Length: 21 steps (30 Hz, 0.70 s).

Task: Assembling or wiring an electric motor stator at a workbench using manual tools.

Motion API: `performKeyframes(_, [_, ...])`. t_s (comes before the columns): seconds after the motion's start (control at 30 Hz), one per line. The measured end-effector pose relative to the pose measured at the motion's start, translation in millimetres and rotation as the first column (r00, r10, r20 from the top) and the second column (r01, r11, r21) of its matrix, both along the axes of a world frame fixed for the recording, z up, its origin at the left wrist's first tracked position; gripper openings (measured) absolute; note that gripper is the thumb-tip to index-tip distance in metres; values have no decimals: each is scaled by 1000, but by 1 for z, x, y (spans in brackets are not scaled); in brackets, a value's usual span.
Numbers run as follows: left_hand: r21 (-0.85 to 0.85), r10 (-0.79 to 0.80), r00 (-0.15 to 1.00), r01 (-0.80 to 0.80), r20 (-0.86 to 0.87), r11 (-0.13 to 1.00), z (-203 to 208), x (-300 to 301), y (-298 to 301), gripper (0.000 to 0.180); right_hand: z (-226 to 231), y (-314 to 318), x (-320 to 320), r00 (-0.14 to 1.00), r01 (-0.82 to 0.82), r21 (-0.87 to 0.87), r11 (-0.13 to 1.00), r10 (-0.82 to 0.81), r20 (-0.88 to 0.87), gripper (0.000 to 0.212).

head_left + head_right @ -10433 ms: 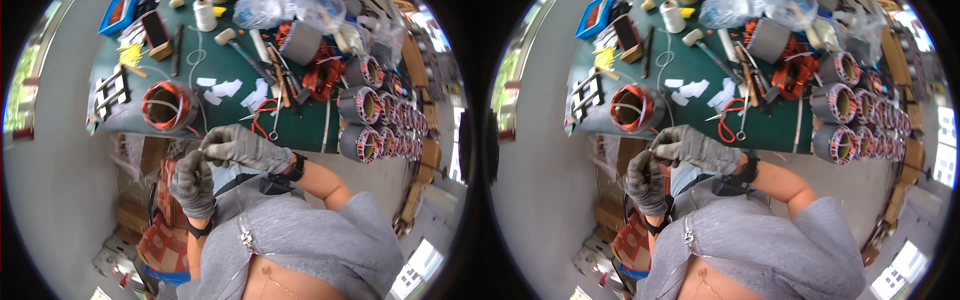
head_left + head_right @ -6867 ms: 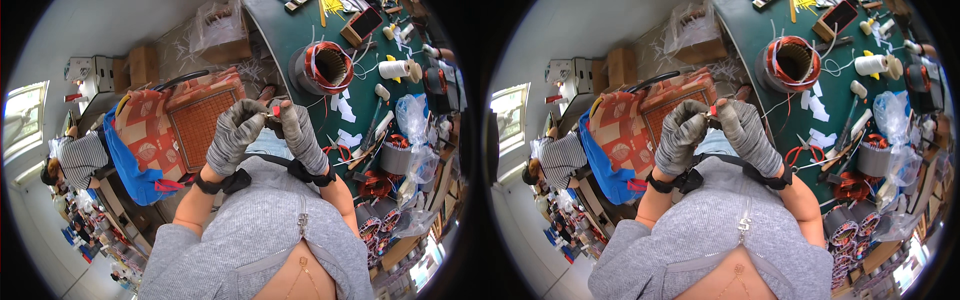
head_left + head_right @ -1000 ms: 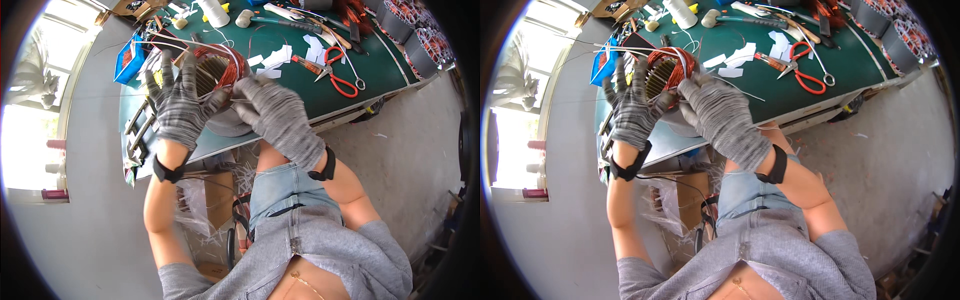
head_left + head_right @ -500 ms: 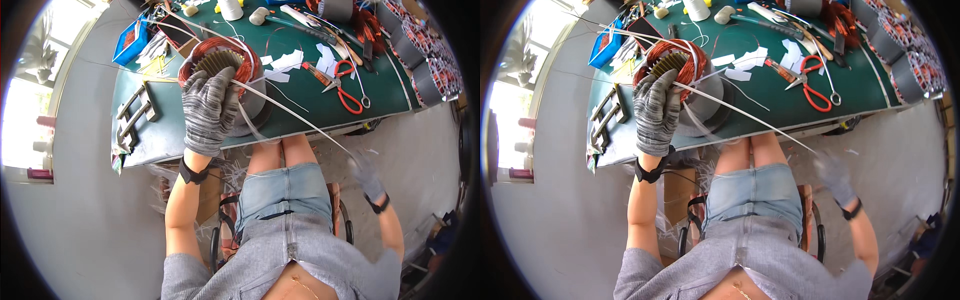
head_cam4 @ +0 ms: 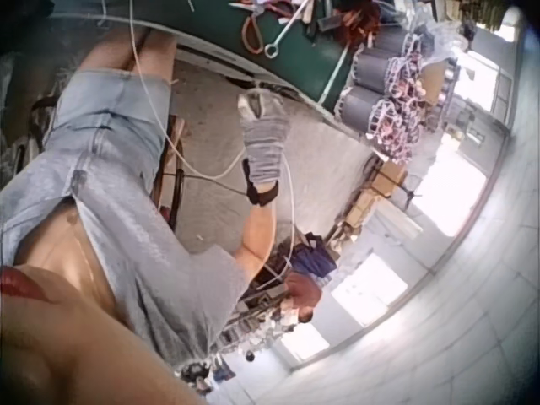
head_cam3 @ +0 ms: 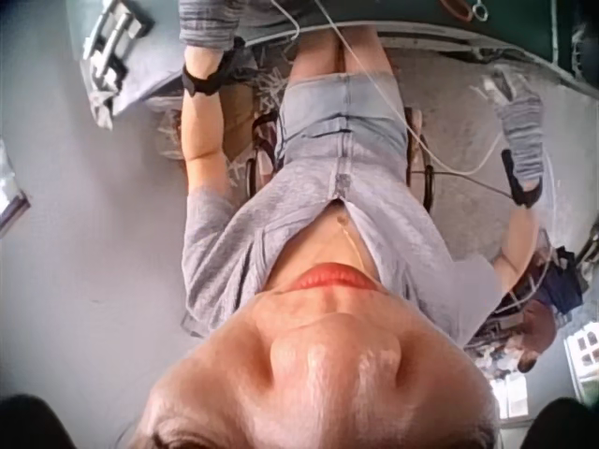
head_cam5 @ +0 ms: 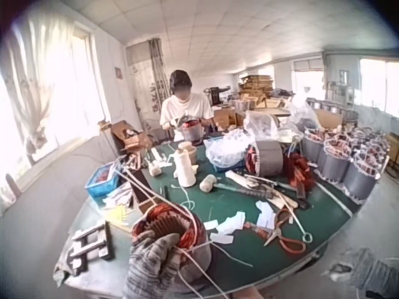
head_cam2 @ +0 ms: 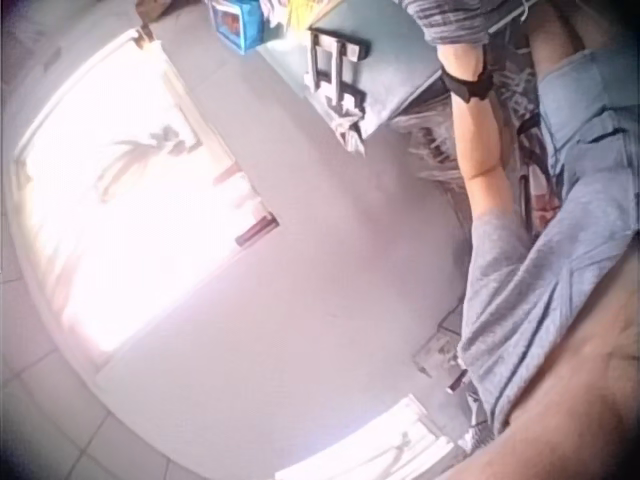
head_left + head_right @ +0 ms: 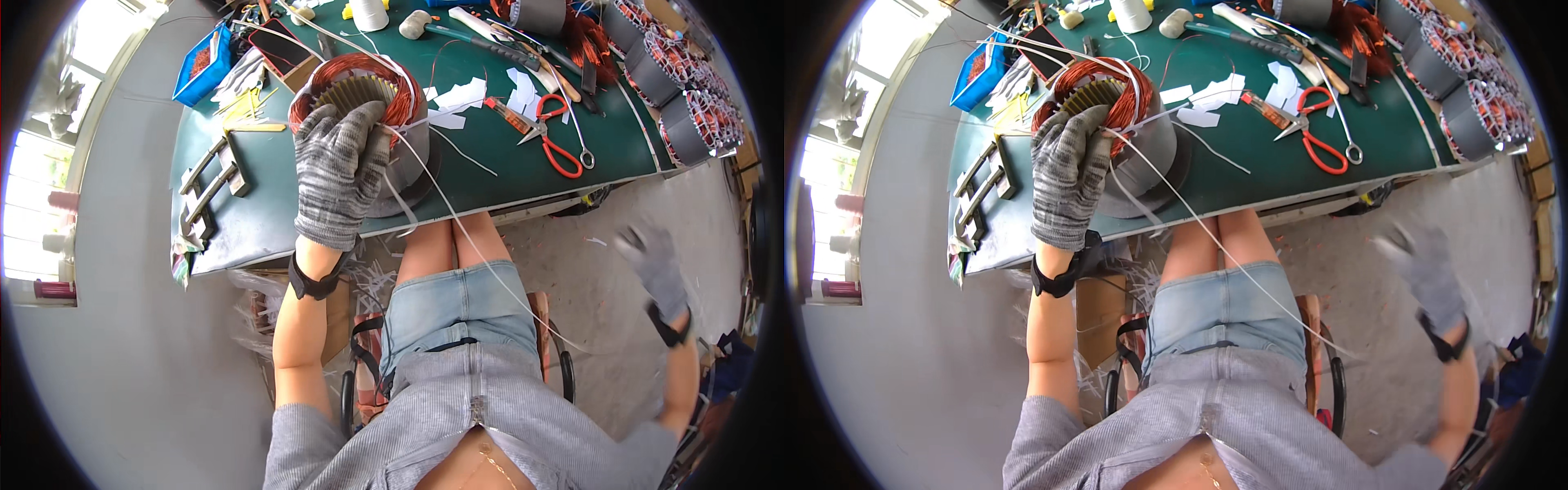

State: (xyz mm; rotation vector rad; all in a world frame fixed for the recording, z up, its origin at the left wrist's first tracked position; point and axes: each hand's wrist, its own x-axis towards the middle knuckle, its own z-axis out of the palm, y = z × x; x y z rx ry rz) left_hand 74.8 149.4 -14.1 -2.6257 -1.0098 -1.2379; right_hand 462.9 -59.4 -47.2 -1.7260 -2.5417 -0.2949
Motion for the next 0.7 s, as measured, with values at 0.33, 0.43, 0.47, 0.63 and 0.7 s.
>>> performKeyframes(0.33, [219, 418, 902, -431, 106, 875, 0, 19, -13, 38, -9, 174, -224, 518, 134, 304, 943, 195, -833, 27])
performKeyframes(0.43, [-48, 279, 914, -277, 295, 960, -22, 13, -15, 20, -8, 136, -187, 366, 24, -168, 986, -165, -916, 22])
performKeyframes(0.47, [-50, 285, 912, -283, 296, 958, -23, 10, -17, 20, 1, 120, -170, 319, -46, -398, 916, -364, -875, 22])
performKeyframes(0.63, [63, 25, 982, -38, 187, 997, -33, -6, -27, 17, -51, 49, -101, 673, 321, -168, 932, -349, -652, 22])
performKeyframes(0.7, [91, 0, 998, -5, 57, 996, -30, -16, -31, 21, -35, 45, -102, 707, 321, -130, 938, -329, -626, 20])
